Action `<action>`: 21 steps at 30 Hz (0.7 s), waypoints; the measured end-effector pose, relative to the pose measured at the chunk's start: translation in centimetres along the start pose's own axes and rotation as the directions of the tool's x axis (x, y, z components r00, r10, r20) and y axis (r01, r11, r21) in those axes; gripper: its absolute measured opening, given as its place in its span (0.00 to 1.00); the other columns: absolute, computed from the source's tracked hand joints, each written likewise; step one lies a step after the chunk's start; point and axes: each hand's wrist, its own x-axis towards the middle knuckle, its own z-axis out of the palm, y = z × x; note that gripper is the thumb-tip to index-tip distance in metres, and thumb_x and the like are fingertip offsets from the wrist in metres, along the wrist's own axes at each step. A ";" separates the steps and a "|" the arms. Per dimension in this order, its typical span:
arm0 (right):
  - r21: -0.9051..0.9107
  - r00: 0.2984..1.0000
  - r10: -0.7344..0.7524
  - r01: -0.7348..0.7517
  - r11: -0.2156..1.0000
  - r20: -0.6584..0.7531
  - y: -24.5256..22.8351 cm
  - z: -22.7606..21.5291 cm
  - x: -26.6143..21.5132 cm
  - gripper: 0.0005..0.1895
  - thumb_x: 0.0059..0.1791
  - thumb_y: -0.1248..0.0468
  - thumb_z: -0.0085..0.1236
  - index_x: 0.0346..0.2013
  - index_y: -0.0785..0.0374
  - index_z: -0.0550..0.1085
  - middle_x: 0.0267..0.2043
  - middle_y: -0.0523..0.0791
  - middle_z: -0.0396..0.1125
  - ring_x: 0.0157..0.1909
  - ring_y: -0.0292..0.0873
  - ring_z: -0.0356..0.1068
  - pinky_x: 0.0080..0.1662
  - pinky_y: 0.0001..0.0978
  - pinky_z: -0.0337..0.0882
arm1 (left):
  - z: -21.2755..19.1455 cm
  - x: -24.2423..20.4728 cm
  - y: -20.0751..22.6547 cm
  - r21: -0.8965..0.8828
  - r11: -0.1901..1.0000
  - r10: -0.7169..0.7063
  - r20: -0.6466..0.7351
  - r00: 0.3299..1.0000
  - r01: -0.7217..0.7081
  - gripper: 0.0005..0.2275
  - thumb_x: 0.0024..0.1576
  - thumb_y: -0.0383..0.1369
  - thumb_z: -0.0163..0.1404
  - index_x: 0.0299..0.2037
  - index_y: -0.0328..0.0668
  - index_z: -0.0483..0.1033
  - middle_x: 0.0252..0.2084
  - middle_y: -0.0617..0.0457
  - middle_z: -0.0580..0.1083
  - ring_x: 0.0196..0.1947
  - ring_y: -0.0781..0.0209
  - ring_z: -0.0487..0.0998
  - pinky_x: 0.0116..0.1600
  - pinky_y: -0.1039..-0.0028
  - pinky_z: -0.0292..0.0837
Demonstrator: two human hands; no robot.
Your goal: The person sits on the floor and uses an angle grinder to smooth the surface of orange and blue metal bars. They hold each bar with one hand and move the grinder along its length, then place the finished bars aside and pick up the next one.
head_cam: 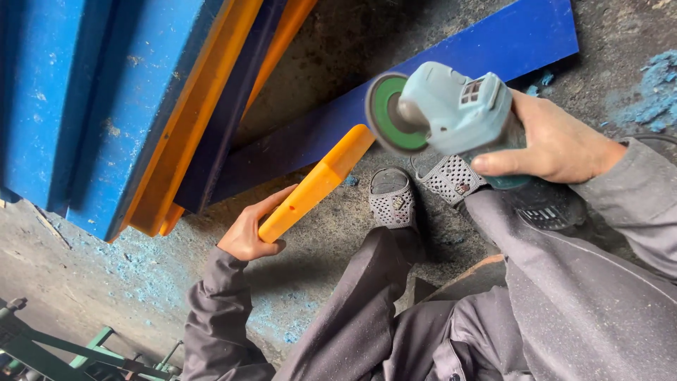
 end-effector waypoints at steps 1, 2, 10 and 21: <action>0.001 1.000 0.002 -0.002 1.000 -0.003 -1.3 0.0 -0.1 0.49 0.37 0.47 0.68 0.66 0.68 0.63 0.60 0.51 0.68 0.64 0.47 0.67 0.65 0.41 0.62 | 0.1 0.1 -0.1 0.002 1.000 0.002 0.003 1.000 -0.002 0.44 0.34 0.26 0.55 0.71 0.39 0.63 0.58 0.44 0.77 0.56 0.55 0.77 0.64 0.71 0.66; 0.045 1.000 -0.013 0.012 0.999 0.027 -2.6 0.0 -0.2 0.50 0.36 0.47 0.69 0.66 0.68 0.62 0.61 0.51 0.68 0.64 0.48 0.66 0.66 0.41 0.61 | 0.1 0.2 -0.2 -0.009 0.999 0.049 0.009 0.999 -0.048 0.44 0.34 0.26 0.55 0.71 0.38 0.63 0.60 0.44 0.76 0.59 0.55 0.76 0.65 0.70 0.64; -0.071 0.981 -0.022 0.036 0.997 0.194 -6.1 0.4 1.2 0.52 0.32 0.43 0.66 0.67 0.61 0.63 0.57 0.49 0.71 0.61 0.45 0.70 0.63 0.40 0.64 | 0.6 0.6 -0.1 -0.008 0.996 0.087 0.031 0.996 -0.087 0.43 0.35 0.26 0.56 0.71 0.37 0.62 0.62 0.43 0.75 0.63 0.55 0.75 0.67 0.70 0.63; 0.014 0.992 0.029 -0.031 0.999 0.122 0.1 -0.1 1.9 0.48 0.38 0.45 0.65 0.66 0.65 0.64 0.61 0.51 0.70 0.62 0.48 0.68 0.63 0.40 0.64 | 0.9 -0.1 0.2 -0.026 0.997 0.072 0.052 0.996 -0.070 0.43 0.35 0.25 0.55 0.70 0.37 0.63 0.60 0.44 0.76 0.61 0.57 0.76 0.65 0.70 0.65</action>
